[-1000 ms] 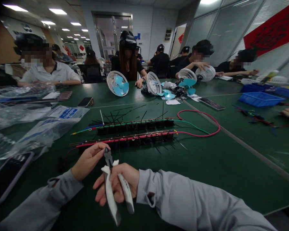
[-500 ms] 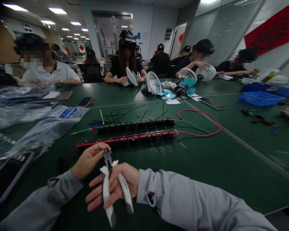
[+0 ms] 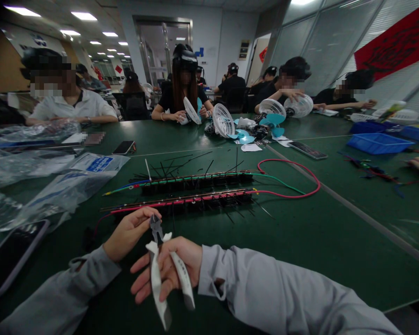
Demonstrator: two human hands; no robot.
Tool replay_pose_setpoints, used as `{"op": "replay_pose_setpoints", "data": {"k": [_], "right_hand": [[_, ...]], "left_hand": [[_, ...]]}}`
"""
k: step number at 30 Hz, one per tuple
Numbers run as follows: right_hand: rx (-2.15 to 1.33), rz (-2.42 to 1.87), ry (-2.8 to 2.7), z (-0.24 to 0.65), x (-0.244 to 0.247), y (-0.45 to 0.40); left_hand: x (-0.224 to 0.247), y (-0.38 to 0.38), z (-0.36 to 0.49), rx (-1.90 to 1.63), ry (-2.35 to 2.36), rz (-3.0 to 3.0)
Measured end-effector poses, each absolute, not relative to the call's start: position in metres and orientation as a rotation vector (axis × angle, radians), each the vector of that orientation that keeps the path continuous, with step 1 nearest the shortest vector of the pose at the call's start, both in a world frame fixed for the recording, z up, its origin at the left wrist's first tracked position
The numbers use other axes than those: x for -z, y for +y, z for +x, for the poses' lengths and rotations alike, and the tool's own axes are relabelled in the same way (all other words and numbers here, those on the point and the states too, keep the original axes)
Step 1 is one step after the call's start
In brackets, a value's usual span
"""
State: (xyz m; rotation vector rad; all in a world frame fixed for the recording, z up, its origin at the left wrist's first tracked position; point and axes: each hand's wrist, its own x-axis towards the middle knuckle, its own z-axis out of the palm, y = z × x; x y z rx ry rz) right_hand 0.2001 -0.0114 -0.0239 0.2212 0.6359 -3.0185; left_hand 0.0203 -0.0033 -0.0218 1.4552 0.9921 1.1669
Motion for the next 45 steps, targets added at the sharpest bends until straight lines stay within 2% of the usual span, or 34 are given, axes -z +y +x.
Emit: {"op": "replay_pose_setpoints", "data": {"k": [17, 45], "right_hand": [[2.997, 0.501, 0.64, 0.205, 0.008, -0.015], [3.048, 0.358, 0.708, 0.204, 0.019, -0.013]], "left_hand": [[0.022, -0.003, 0.019, -1.159, 1.002, 1.477], [0.022, -0.004, 0.019, -1.136, 0.98, 1.475]]}}
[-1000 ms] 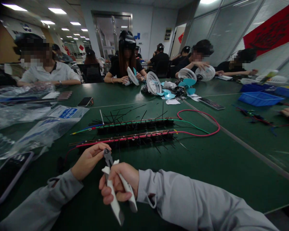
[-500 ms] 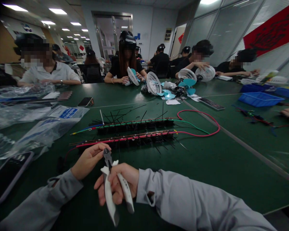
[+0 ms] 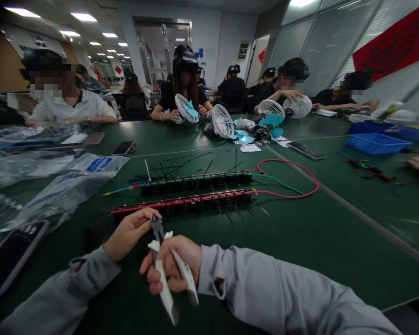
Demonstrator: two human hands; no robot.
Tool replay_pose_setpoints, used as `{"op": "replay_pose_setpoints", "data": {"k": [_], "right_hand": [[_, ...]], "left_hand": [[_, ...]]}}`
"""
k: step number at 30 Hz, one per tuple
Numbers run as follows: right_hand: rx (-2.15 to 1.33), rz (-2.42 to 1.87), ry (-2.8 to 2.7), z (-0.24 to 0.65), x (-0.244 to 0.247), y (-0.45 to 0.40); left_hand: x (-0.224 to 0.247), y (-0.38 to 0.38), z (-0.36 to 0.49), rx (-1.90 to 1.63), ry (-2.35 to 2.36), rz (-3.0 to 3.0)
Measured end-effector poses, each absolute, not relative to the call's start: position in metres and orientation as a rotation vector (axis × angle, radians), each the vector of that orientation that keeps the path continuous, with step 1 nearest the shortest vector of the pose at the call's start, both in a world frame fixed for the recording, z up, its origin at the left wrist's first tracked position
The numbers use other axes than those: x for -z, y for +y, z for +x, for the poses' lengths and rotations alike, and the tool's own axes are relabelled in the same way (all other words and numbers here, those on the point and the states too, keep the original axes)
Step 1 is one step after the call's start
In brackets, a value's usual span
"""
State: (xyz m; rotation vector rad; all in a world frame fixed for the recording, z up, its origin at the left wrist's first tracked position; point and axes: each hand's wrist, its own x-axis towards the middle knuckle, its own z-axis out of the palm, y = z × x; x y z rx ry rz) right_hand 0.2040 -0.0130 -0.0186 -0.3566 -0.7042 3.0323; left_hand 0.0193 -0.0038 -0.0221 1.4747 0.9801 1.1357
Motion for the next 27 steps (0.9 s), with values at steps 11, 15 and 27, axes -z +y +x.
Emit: {"op": "replay_pose_setpoints", "data": {"k": [11, 15, 27], "right_hand": [[-3.073, -0.456, -0.663, 0.205, 0.01, -0.015], [-3.066, -0.452, -0.674, 0.205, 0.011, -0.015], [-3.039, -0.33, -0.676, 0.199, 0.023, -0.014]], "left_hand": [[0.019, -0.005, 0.02, -1.144, 0.99, 1.463], [0.018, -0.006, 0.021, -1.153, 0.993, 1.456], [0.022, -0.004, 0.02, -1.129, 1.052, 1.463]]}}
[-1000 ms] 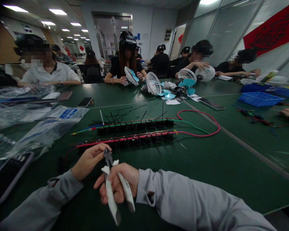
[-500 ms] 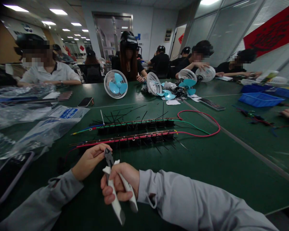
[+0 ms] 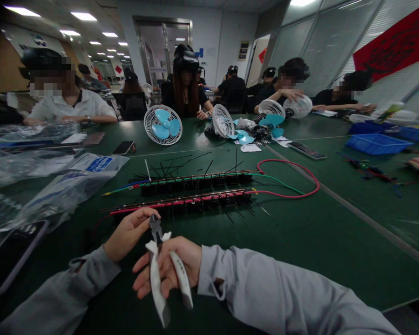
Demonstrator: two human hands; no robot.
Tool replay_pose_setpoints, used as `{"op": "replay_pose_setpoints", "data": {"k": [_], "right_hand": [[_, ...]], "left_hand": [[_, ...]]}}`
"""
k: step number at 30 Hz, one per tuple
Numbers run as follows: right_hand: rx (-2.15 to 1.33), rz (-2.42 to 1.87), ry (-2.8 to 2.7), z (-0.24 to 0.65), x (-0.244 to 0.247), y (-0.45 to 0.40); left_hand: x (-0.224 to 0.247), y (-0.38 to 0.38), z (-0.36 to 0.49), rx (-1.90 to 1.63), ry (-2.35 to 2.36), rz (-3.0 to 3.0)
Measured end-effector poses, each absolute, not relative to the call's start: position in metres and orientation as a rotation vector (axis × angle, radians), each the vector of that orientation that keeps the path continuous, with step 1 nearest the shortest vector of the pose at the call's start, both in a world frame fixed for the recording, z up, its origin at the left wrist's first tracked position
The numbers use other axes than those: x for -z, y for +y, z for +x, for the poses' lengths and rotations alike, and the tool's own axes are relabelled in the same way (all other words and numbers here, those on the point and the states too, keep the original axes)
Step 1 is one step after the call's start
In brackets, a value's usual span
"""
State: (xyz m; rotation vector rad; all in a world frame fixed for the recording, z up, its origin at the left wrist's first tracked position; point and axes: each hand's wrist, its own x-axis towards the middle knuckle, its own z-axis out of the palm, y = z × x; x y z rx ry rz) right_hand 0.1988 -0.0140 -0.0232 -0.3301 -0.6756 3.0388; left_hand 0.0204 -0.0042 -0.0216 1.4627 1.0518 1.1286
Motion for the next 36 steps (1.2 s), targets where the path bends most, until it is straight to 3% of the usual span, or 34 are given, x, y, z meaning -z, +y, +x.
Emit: {"op": "replay_pose_setpoints", "data": {"k": [36], "right_hand": [[-3.068, -0.252, -0.67, 0.199, 0.018, -0.016]], "left_hand": [[0.023, -0.003, 0.022, -1.206, 1.023, 1.393]]}}
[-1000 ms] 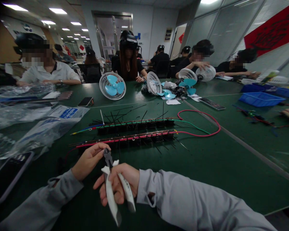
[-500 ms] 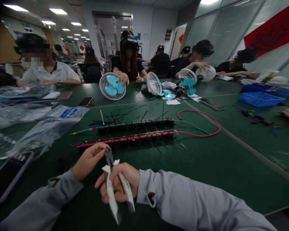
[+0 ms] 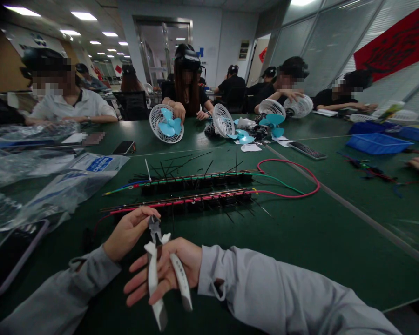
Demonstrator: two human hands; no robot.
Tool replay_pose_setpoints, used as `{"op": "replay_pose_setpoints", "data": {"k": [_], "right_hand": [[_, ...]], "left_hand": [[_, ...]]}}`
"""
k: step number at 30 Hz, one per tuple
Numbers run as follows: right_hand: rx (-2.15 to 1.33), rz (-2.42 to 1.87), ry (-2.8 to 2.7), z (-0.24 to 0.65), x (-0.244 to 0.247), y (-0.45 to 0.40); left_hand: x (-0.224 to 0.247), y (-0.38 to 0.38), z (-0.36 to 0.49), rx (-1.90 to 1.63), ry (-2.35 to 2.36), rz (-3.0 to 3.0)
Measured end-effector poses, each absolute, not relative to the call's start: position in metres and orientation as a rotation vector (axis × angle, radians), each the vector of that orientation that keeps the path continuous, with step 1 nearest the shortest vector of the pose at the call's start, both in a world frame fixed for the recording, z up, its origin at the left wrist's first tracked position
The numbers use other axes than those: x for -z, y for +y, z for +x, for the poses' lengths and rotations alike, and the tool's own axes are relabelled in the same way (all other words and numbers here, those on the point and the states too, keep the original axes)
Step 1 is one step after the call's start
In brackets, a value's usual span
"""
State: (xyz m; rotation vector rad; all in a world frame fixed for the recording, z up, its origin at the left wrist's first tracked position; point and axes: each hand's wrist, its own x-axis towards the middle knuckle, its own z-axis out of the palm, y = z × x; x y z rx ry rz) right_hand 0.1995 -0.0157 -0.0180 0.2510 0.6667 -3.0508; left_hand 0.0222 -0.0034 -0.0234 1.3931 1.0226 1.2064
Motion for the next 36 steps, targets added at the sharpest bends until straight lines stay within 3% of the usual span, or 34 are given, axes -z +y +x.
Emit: {"op": "replay_pose_setpoints", "data": {"k": [36], "right_hand": [[2.974, 0.565, 0.68, 0.203, 0.003, -0.017]], "left_hand": [[0.022, -0.004, 0.019, -1.173, 1.003, 1.447]]}}
